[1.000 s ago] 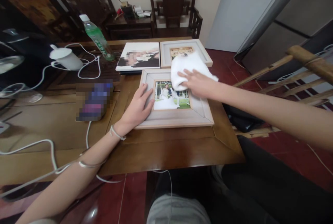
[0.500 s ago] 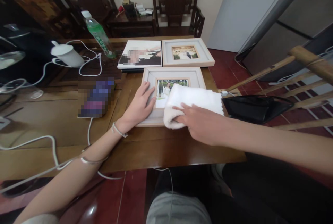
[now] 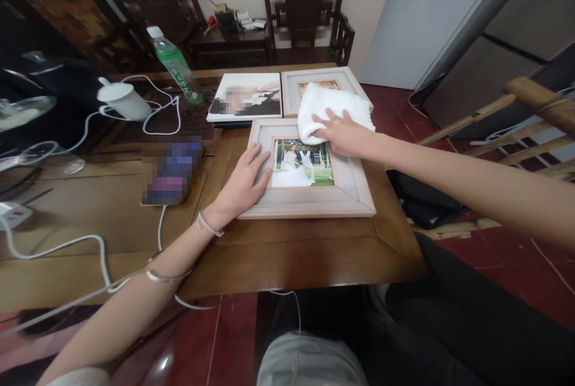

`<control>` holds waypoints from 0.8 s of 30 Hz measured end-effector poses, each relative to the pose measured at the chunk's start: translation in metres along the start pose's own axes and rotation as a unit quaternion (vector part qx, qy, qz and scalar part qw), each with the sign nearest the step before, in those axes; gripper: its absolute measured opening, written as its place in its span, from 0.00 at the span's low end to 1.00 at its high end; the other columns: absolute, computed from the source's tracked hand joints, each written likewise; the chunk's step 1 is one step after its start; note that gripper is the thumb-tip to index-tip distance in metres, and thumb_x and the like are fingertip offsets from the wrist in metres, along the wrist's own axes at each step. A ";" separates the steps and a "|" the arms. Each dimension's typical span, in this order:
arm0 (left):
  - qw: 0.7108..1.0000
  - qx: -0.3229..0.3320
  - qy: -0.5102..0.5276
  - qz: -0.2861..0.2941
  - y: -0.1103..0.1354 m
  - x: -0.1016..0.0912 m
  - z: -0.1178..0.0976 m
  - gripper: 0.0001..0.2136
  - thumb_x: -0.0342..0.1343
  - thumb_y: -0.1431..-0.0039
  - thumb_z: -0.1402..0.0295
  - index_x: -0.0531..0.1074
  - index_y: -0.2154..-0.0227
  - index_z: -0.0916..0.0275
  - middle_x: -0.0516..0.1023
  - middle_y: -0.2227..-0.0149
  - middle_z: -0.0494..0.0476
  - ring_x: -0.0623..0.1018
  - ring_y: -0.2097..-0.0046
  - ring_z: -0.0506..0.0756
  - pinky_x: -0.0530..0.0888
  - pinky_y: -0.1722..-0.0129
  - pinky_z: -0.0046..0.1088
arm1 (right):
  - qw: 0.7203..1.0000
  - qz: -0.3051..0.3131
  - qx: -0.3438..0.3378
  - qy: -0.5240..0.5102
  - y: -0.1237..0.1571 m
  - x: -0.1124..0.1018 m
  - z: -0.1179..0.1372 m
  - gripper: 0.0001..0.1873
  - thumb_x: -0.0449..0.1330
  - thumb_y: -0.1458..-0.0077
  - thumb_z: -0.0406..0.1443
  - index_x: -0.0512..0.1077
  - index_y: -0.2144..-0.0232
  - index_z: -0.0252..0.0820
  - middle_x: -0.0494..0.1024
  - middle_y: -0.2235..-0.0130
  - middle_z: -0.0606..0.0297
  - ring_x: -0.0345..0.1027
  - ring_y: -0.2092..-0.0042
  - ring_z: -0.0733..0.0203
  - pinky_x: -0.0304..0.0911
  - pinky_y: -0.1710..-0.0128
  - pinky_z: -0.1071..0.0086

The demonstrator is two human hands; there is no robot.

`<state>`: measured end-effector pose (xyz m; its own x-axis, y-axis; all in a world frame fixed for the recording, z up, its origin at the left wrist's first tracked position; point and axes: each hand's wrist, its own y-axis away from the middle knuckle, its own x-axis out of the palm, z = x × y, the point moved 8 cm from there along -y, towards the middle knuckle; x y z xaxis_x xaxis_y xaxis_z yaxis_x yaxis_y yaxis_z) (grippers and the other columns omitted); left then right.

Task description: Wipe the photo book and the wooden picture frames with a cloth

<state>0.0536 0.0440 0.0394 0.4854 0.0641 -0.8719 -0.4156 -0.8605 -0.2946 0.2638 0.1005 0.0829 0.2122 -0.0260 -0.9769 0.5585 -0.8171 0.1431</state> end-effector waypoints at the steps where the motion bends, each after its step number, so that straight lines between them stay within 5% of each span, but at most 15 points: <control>1: 1.000 -0.002 0.000 -0.001 0.000 0.000 0.000 0.23 0.47 0.27 0.61 0.69 0.36 0.66 0.63 0.27 0.70 0.59 0.25 0.68 0.59 0.26 0.54 | 1.000 0.013 -0.009 0.008 0.004 0.001 0.008 0.41 0.52 0.47 0.20 0.68 0.31 0.41 0.53 0.24 0.49 0.46 0.26 0.26 0.53 0.37 0.26; 7: 1.000 0.001 0.012 -0.029 0.000 -0.001 -0.001 0.23 0.47 0.28 0.61 0.71 0.38 0.67 0.65 0.29 0.70 0.61 0.26 0.68 0.59 0.26 0.55 | 0.996 0.074 -0.048 -0.023 0.069 -0.012 0.073 0.35 0.53 0.49 0.21 0.78 0.41 0.45 0.70 0.31 0.52 0.66 0.37 0.36 0.67 0.46 0.43; 11: 0.999 0.005 0.023 -0.031 0.000 0.000 0.000 0.23 0.47 0.28 0.60 0.70 0.36 0.64 0.65 0.28 0.67 0.60 0.25 0.68 0.59 0.26 0.55 | 0.978 0.124 -0.097 -0.139 0.111 -0.029 0.118 0.26 0.53 0.48 0.22 0.82 0.53 0.45 0.84 0.53 0.53 0.77 0.60 0.52 0.68 0.62 0.61; 14: 0.999 0.011 0.025 -0.024 -0.001 0.001 0.001 0.24 0.46 0.27 0.60 0.68 0.34 0.64 0.63 0.27 0.66 0.59 0.25 0.68 0.57 0.25 0.55 | 0.978 0.095 -0.117 -0.145 0.116 -0.033 0.136 0.28 0.54 0.47 0.23 0.82 0.50 0.46 0.80 0.43 0.53 0.78 0.52 0.47 0.70 0.57 0.58; 18: 1.000 0.019 0.010 -0.013 -0.002 0.002 0.001 0.25 0.43 0.27 0.61 0.68 0.34 0.67 0.64 0.28 0.69 0.59 0.25 0.67 0.57 0.25 0.55 | 0.989 0.054 -0.081 -0.115 0.089 -0.013 0.118 0.39 0.53 0.48 0.20 0.74 0.37 0.44 0.63 0.28 0.51 0.59 0.30 0.30 0.64 0.39 0.36; 21: 1.000 0.024 0.004 -0.013 -0.002 0.003 0.000 0.25 0.42 0.27 0.62 0.68 0.34 0.68 0.66 0.29 0.69 0.59 0.25 0.67 0.57 0.25 0.55 | 0.996 0.028 -0.052 -0.069 0.055 0.002 0.073 0.43 0.52 0.49 0.18 0.69 0.32 0.43 0.54 0.24 0.53 0.45 0.25 0.29 0.50 0.33 0.27; 24: 1.000 0.024 0.006 -0.009 -0.003 0.003 0.000 0.25 0.42 0.27 0.64 0.68 0.34 0.70 0.66 0.29 0.71 0.59 0.25 0.68 0.57 0.25 0.56 | 0.999 -0.013 -0.032 -0.008 0.022 0.006 0.025 0.41 0.51 0.47 0.19 0.69 0.32 0.40 0.51 0.23 0.54 0.40 0.24 0.28 0.47 0.33 0.24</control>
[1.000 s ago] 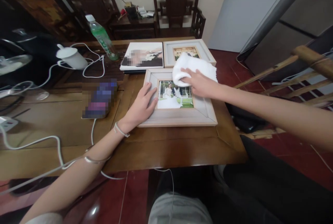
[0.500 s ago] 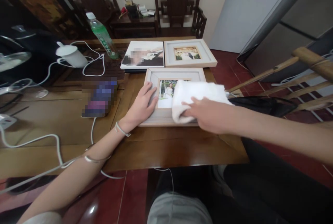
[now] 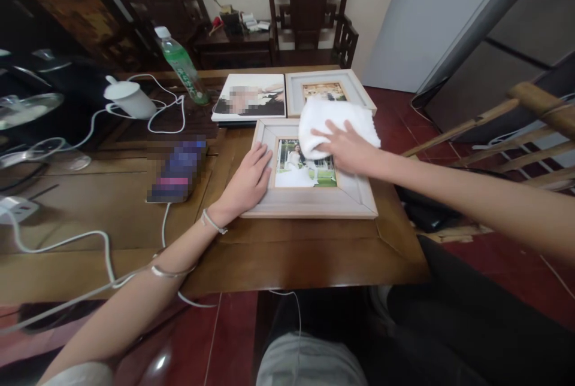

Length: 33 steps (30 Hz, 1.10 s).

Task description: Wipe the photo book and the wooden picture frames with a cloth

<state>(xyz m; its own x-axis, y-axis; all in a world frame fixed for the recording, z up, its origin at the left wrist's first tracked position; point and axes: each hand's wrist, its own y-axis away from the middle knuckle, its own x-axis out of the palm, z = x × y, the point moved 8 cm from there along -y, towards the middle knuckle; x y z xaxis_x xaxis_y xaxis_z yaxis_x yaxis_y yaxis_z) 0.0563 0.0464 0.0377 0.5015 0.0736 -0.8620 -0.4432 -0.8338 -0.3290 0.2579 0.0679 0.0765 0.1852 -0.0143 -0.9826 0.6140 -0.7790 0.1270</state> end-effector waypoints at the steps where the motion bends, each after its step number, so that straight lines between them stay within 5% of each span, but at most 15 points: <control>1: 1.000 0.000 0.001 0.002 0.000 0.000 0.000 0.25 0.42 0.27 0.64 0.68 0.34 0.70 0.66 0.29 0.71 0.59 0.25 0.68 0.57 0.25 0.56 | 1.000 -0.008 -0.001 0.011 -0.007 0.000 -0.011 0.41 0.51 0.48 0.20 0.69 0.33 0.40 0.51 0.23 0.54 0.39 0.24 0.27 0.47 0.34 0.23; 6: 1.000 -0.001 -0.003 0.001 0.000 0.000 0.000 0.26 0.42 0.27 0.63 0.68 0.34 0.70 0.66 0.29 0.71 0.59 0.25 0.67 0.57 0.25 0.55 | 1.000 -0.012 0.015 0.012 -0.012 0.000 -0.009 0.41 0.52 0.50 0.21 0.72 0.35 0.42 0.52 0.23 0.57 0.40 0.25 0.22 0.51 0.38 0.20; 11: 1.000 -0.001 -0.003 -0.011 0.000 0.001 0.001 0.26 0.42 0.28 0.62 0.69 0.34 0.69 0.67 0.30 0.70 0.60 0.25 0.67 0.57 0.25 0.55 | 0.995 0.076 0.038 -0.054 0.030 -0.010 0.053 0.38 0.55 0.51 0.20 0.77 0.39 0.45 0.58 0.25 0.57 0.50 0.28 0.21 0.57 0.39 0.23; 15: 1.000 -0.003 0.005 -0.014 -0.001 0.001 0.001 0.25 0.42 0.28 0.63 0.69 0.34 0.67 0.68 0.30 0.68 0.60 0.25 0.67 0.57 0.26 0.56 | 0.978 0.145 -0.034 -0.146 0.067 -0.030 0.108 0.34 0.51 0.47 0.21 0.79 0.44 0.47 0.66 0.28 0.58 0.68 0.36 0.32 0.72 0.48 0.40; 19: 1.000 -0.002 -0.002 -0.009 -0.001 0.000 0.000 0.25 0.41 0.28 0.63 0.69 0.35 0.69 0.67 0.30 0.69 0.60 0.25 0.67 0.57 0.25 0.55 | 0.976 0.156 -0.075 -0.133 0.078 -0.035 0.135 0.31 0.54 0.46 0.23 0.79 0.43 0.45 0.61 0.26 0.57 0.60 0.31 0.25 0.70 0.45 0.36; 23: 1.000 -0.003 0.003 -0.005 -0.001 0.000 0.000 0.25 0.41 0.27 0.64 0.68 0.34 0.69 0.66 0.29 0.70 0.59 0.25 0.67 0.57 0.25 0.56 | 0.986 0.088 -0.051 -0.132 0.056 -0.023 0.119 0.40 0.52 0.46 0.20 0.72 0.34 0.46 0.55 0.24 0.57 0.47 0.26 0.24 0.59 0.37 0.26; 30: 1.000 -0.008 0.024 -0.007 -0.001 -0.001 0.000 0.26 0.40 0.26 0.60 0.67 0.33 0.66 0.66 0.29 0.67 0.59 0.25 0.66 0.56 0.25 0.55 | 0.994 -0.037 0.051 -0.085 -0.021 -0.008 0.021 0.46 0.50 0.50 0.19 0.64 0.29 0.44 0.44 0.21 0.57 0.34 0.23 0.26 0.46 0.33 0.22; 33: 0.999 -0.010 0.043 -0.008 0.000 -0.002 -0.003 0.29 0.38 0.24 0.56 0.63 0.30 0.69 0.63 0.27 0.70 0.59 0.25 0.66 0.55 0.25 0.54 | 0.993 -0.048 0.079 -0.079 -0.043 -0.009 0.008 0.44 0.49 0.48 0.19 0.64 0.29 0.43 0.44 0.21 0.56 0.31 0.24 0.24 0.42 0.34 0.18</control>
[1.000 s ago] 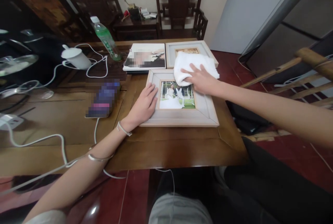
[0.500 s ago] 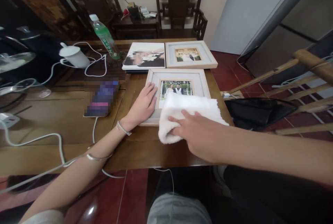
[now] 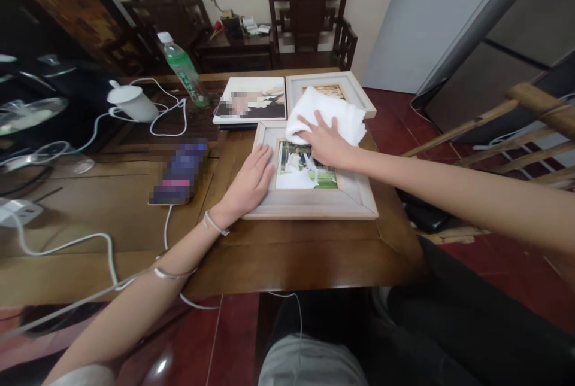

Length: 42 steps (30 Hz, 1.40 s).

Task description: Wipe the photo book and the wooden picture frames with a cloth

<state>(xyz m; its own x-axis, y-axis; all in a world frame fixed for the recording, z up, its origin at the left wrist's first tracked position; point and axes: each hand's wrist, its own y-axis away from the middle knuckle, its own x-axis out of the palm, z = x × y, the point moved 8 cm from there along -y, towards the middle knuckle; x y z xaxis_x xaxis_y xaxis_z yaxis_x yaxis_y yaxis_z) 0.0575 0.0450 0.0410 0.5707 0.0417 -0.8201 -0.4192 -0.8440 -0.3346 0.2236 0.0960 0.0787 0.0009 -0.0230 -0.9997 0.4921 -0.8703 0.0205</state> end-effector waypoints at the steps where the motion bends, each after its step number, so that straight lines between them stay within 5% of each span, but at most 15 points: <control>1: 1.000 -0.001 0.008 -0.003 0.000 -0.001 -0.001 0.30 0.38 0.24 0.55 0.61 0.30 0.71 0.62 0.27 0.72 0.59 0.25 0.66 0.55 0.25 0.53 | 1.000 0.008 -0.006 0.001 -0.003 0.001 0.005 0.44 0.49 0.47 0.19 0.65 0.30 0.43 0.44 0.21 0.57 0.30 0.24 0.24 0.41 0.34 0.17; 5: 0.999 -0.009 0.040 -0.029 0.001 -0.005 -0.001 0.33 0.35 0.23 0.51 0.55 0.27 0.69 0.58 0.25 0.71 0.60 0.25 0.65 0.57 0.25 0.49 | 0.995 0.064 -0.079 -0.002 0.011 0.003 0.049 0.41 0.50 0.46 0.19 0.69 0.32 0.44 0.47 0.22 0.58 0.31 0.23 0.25 0.41 0.34 0.17; 12: 0.994 -0.016 0.078 -0.069 0.004 -0.012 0.001 0.35 0.32 0.24 0.44 0.55 0.26 0.61 0.60 0.26 0.66 0.62 0.26 0.64 0.59 0.26 0.48 | 0.962 0.173 -0.210 -0.038 0.082 -0.010 0.109 0.38 0.50 0.47 0.17 0.76 0.40 0.46 0.58 0.25 0.61 0.44 0.25 0.27 0.57 0.38 0.22; 16: 0.992 -0.031 0.092 -0.079 0.005 -0.013 0.003 0.36 0.31 0.24 0.42 0.57 0.27 0.61 0.61 0.26 0.65 0.64 0.27 0.63 0.61 0.26 0.47 | 0.961 0.139 -0.238 -0.015 0.093 -0.011 0.119 0.33 0.51 0.44 0.19 0.77 0.43 0.45 0.62 0.26 0.61 0.49 0.26 0.30 0.62 0.37 0.30; 19: 0.991 -0.040 0.106 -0.078 0.004 -0.012 0.007 0.38 0.32 0.25 0.41 0.56 0.26 0.63 0.59 0.25 0.68 0.62 0.26 0.65 0.60 0.26 0.47 | 0.965 0.079 -0.248 0.018 0.079 -0.006 0.118 0.25 0.54 0.40 0.22 0.80 0.47 0.42 0.66 0.28 0.59 0.50 0.26 0.34 0.54 0.32 0.34; 27: 0.991 -0.032 0.111 -0.067 0.003 -0.006 0.011 0.36 0.37 0.24 0.43 0.55 0.26 0.65 0.56 0.25 0.70 0.59 0.25 0.66 0.56 0.25 0.49 | 0.974 0.010 -0.202 0.099 0.016 0.002 0.083 0.25 0.56 0.41 0.25 0.80 0.44 0.40 0.63 0.27 0.60 0.45 0.24 0.36 0.48 0.27 0.41; 34: 0.999 0.011 0.045 -0.025 0.002 0.000 0.009 0.32 0.48 0.26 0.54 0.55 0.27 0.66 0.58 0.25 0.72 0.59 0.25 0.67 0.56 0.25 0.53 | 0.975 -0.014 -0.137 0.173 -0.034 -0.008 0.033 0.24 0.52 0.36 0.27 0.78 0.42 0.38 0.59 0.25 0.59 0.33 0.23 0.32 0.35 0.27 0.30; 42: 1.000 -0.006 0.002 -0.013 0.004 0.001 0.010 0.30 0.47 0.28 0.61 0.56 0.28 0.69 0.60 0.26 0.74 0.59 0.25 0.68 0.56 0.25 0.54 | 0.987 0.031 -0.057 0.147 -0.002 -0.007 -0.051 0.31 0.51 0.43 0.23 0.75 0.40 0.39 0.64 0.28 0.53 0.54 0.29 0.38 0.45 0.33 0.26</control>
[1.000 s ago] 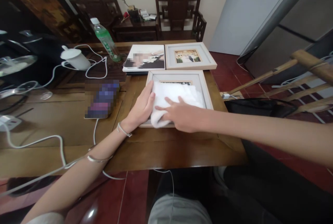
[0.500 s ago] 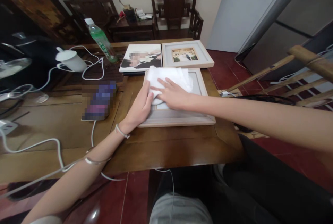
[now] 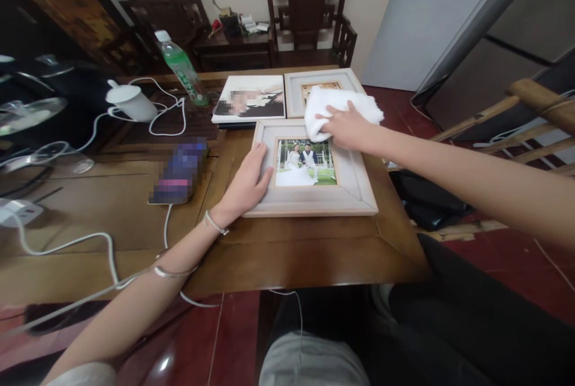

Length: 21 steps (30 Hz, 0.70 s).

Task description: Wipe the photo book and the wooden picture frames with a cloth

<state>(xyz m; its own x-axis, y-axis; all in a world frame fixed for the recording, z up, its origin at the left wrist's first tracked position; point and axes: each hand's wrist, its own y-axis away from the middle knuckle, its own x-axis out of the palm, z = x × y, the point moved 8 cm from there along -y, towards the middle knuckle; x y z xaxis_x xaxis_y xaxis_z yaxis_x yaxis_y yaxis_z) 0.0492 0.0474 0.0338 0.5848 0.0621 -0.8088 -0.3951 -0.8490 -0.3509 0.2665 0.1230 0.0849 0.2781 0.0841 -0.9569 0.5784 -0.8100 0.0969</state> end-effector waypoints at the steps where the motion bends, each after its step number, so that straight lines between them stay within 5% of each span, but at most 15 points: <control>1: 1.000 0.000 -0.002 -0.001 0.000 0.000 0.000 0.29 0.47 0.28 0.61 0.57 0.29 0.69 0.60 0.27 0.74 0.59 0.25 0.68 0.56 0.25 0.54 | 1.000 0.005 0.013 -0.001 0.009 0.003 -0.009 0.31 0.52 0.43 0.23 0.75 0.39 0.39 0.66 0.29 0.52 0.56 0.31 0.38 0.46 0.33 0.27; 6: 1.000 0.004 -0.008 -0.005 0.000 0.000 -0.001 0.29 0.47 0.29 0.62 0.57 0.29 0.69 0.61 0.27 0.74 0.59 0.25 0.67 0.56 0.26 0.55 | 0.999 0.016 0.038 0.003 0.053 0.005 -0.017 0.30 0.51 0.44 0.22 0.78 0.43 0.39 0.69 0.31 0.50 0.62 0.34 0.39 0.61 0.40 0.36; 12: 1.000 0.002 -0.016 -0.005 -0.001 -0.001 -0.002 0.29 0.46 0.29 0.62 0.58 0.30 0.72 0.61 0.27 0.77 0.60 0.25 0.67 0.57 0.26 0.54 | 0.996 0.094 0.002 -0.007 0.106 -0.016 0.040 0.21 0.54 0.46 0.22 0.82 0.56 0.37 0.72 0.33 0.48 0.69 0.41 0.39 0.67 0.57 0.55; 17: 1.000 -0.005 -0.011 -0.003 -0.002 -0.001 -0.003 0.29 0.45 0.29 0.61 0.58 0.30 0.73 0.61 0.28 0.77 0.60 0.25 0.67 0.57 0.25 0.53 | 0.987 0.153 -0.009 -0.054 0.137 -0.034 0.079 0.19 0.54 0.47 0.21 0.82 0.61 0.37 0.84 0.52 0.47 0.76 0.52 0.44 0.65 0.62 0.60; 21: 1.000 -0.017 -0.004 0.000 -0.003 0.000 -0.003 0.29 0.44 0.27 0.60 0.59 0.30 0.73 0.61 0.27 0.77 0.60 0.25 0.68 0.56 0.25 0.54 | 0.982 0.149 -0.024 -0.115 0.139 -0.045 0.108 0.23 0.56 0.47 0.21 0.82 0.55 0.39 0.80 0.42 0.50 0.75 0.47 0.42 0.67 0.57 0.59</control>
<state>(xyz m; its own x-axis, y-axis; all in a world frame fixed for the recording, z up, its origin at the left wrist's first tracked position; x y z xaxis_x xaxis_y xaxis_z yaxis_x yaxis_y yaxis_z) 0.0524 0.0477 0.0364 0.5791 0.0668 -0.8125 -0.3707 -0.8661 -0.3354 0.2515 -0.0565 0.1115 0.2625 -0.2900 -0.9203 0.5351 -0.7499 0.3889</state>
